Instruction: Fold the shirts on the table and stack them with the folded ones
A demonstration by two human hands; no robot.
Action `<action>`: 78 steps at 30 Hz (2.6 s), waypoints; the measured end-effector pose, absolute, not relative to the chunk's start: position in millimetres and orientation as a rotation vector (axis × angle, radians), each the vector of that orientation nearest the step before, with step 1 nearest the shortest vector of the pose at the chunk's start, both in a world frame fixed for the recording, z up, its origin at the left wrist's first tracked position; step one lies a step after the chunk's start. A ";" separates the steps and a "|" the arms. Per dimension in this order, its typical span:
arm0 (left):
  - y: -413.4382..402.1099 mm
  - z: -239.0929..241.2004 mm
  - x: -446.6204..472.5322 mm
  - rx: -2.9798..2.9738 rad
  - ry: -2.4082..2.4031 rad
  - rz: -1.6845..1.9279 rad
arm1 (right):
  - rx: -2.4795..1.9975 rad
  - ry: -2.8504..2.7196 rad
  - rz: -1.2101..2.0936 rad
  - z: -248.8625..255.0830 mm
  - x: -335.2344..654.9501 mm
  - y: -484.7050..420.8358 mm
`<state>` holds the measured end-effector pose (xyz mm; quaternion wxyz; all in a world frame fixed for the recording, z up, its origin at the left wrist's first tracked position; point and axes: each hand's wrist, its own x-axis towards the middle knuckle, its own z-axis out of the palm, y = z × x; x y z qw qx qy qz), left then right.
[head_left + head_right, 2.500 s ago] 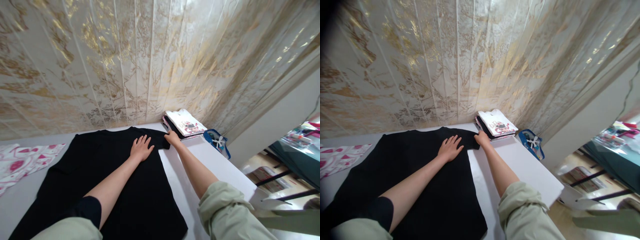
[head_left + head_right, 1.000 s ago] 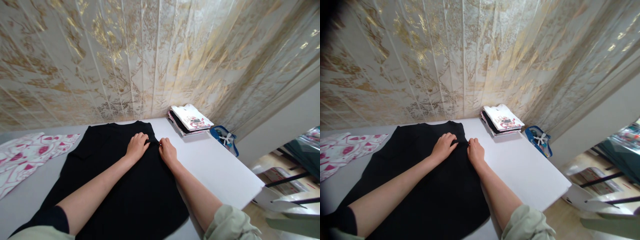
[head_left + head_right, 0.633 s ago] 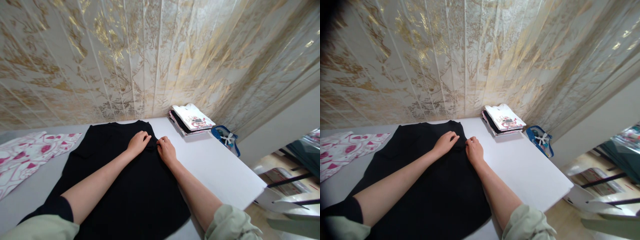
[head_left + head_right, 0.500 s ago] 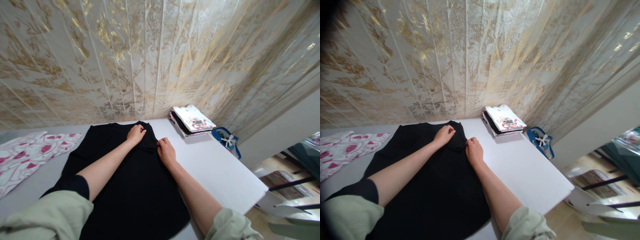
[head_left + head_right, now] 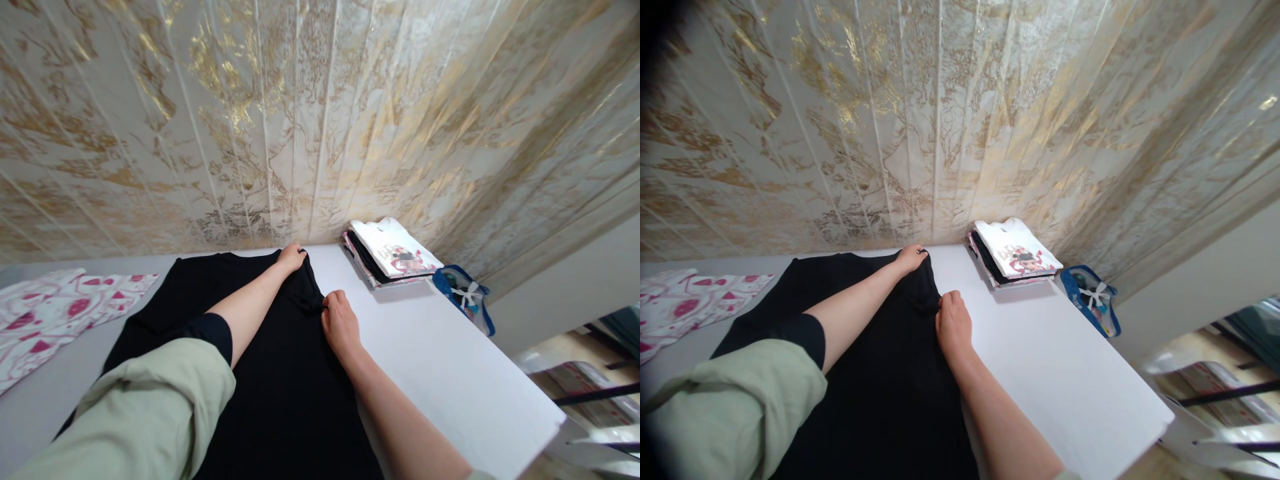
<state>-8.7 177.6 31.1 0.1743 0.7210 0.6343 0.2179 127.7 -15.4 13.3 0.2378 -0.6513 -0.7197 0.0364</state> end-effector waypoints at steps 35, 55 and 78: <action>64.2 27.4 -82.6 2.529 1.601 0.624 | -1.883 -2.025 0.029 18.0 125.8 -16.4; -17.9 5.4 -47.7 2.629 1.210 0.489 | -1.582 -1.968 -0.004 13.9 137.8 -12.6; -13.6 -5.9 -49.0 2.465 1.563 0.542 | -2.096 -2.105 -0.164 14.8 81.9 99.4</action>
